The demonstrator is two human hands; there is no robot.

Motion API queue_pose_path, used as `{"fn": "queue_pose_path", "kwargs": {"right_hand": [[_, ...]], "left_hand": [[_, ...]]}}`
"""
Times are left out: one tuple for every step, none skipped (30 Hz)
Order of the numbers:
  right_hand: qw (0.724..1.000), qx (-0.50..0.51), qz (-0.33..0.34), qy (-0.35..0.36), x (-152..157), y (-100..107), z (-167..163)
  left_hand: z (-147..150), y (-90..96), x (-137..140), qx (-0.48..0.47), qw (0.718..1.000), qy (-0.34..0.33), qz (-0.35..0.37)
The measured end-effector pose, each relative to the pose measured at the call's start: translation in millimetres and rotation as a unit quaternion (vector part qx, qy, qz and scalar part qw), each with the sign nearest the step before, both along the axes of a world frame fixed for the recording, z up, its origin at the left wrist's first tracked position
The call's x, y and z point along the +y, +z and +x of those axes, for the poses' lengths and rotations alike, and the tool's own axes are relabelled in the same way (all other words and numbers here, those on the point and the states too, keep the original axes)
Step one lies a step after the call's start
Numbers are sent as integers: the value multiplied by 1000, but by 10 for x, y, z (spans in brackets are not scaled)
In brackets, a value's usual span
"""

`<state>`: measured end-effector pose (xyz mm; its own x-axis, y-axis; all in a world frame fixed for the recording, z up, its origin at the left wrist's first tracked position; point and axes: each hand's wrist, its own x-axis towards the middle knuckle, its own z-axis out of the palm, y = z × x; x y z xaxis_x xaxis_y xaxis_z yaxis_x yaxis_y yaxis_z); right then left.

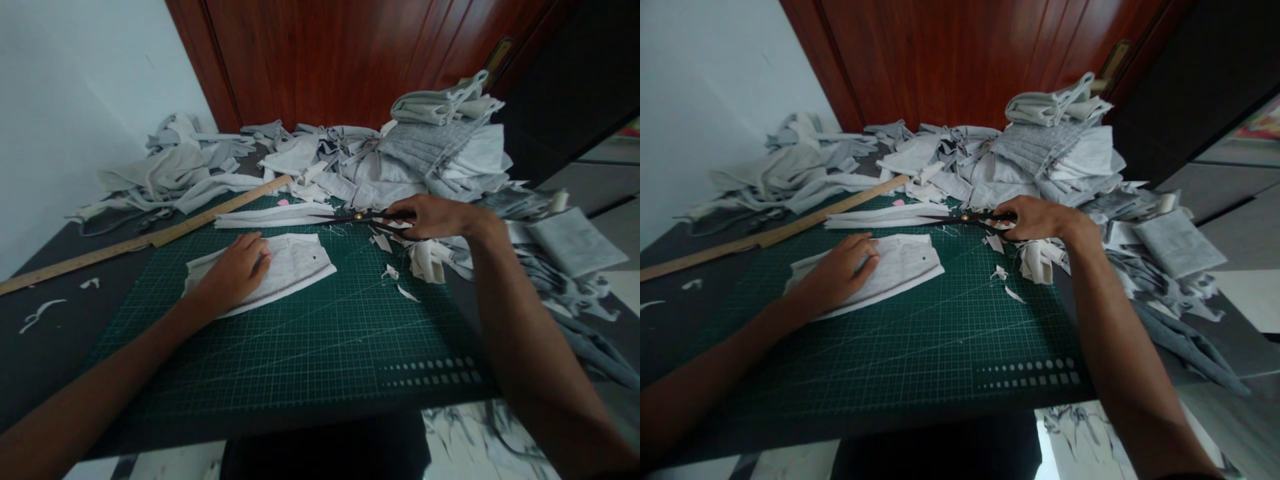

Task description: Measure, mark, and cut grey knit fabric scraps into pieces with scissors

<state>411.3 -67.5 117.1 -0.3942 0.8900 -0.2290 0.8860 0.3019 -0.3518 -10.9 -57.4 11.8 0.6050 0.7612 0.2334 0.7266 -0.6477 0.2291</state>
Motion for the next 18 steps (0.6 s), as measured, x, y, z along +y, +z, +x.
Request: {"fn": "queue_pose_path", "kwargs": {"right_hand": [[1000, -1, 0, 3, -6, -11, -58], [1000, -6, -3, 5, -9, -32, -122], [1000, -15, -8, 7, -8, -63, -187], [1000, -23, -10, 10, -3, -104, -248], [999, -30, -7, 14, 6, -154, -303], [999, -35, -1, 21, 18, -212, -348], [999, -36, 9, 26, 33, -276, -383], [999, -35, 21, 31, 50, -343, -406], [998, -33, 39, 32, 68, -411, -420], [997, -29, 60, 33, 86, -476, -424], [996, -27, 82, 34, 103, -538, -423], [994, -26, 104, 37, 118, -593, -418], [991, -26, 124, 41, 131, -640, -411], [989, -26, 141, 45, 141, -679, -406], [986, -26, 154, 50, 147, -709, -402], [985, -25, 164, 55, 152, -732, -401], [983, -24, 173, 60, 155, -749, -403], [981, -23, 179, 64, 156, -761, -408]], "left_hand": [[-7, 12, 5, 15, 1000, 17, 16], [-13, 22, 6, 28, 999, 31, 31], [-18, 28, 3, 36, 997, 44, 42], [-20, 30, -3, 39, 997, 52, 51], [-20, 26, -9, 35, 996, 55, 56], [-18, 18, -16, 26, 997, 51, 59], [-16, 4, -22, 14, 997, 42, 60], [-13, -12, -26, 2, 998, 29, 59], [-11, -32, -27, -9, 998, 18, 54], [-10, -52, -25, -18, 999, 10, 47], [-12, -71, -21, -26, 999, 8, 36], [-16, -90, -16, -33, 999, 11, 24], [-22, -105, -10, -40, 999, 15, 11], [-30, -117, -4, -45, 999, 19, -1], [-37, -125, 1, -51, 998, 21, -11], [-43, -129, 4, -57, 998, 21, -19], [-48, -130, 5, -63, 998, 19, -24], [-49, -127, 3, -67, 997, 17, -27]]}}
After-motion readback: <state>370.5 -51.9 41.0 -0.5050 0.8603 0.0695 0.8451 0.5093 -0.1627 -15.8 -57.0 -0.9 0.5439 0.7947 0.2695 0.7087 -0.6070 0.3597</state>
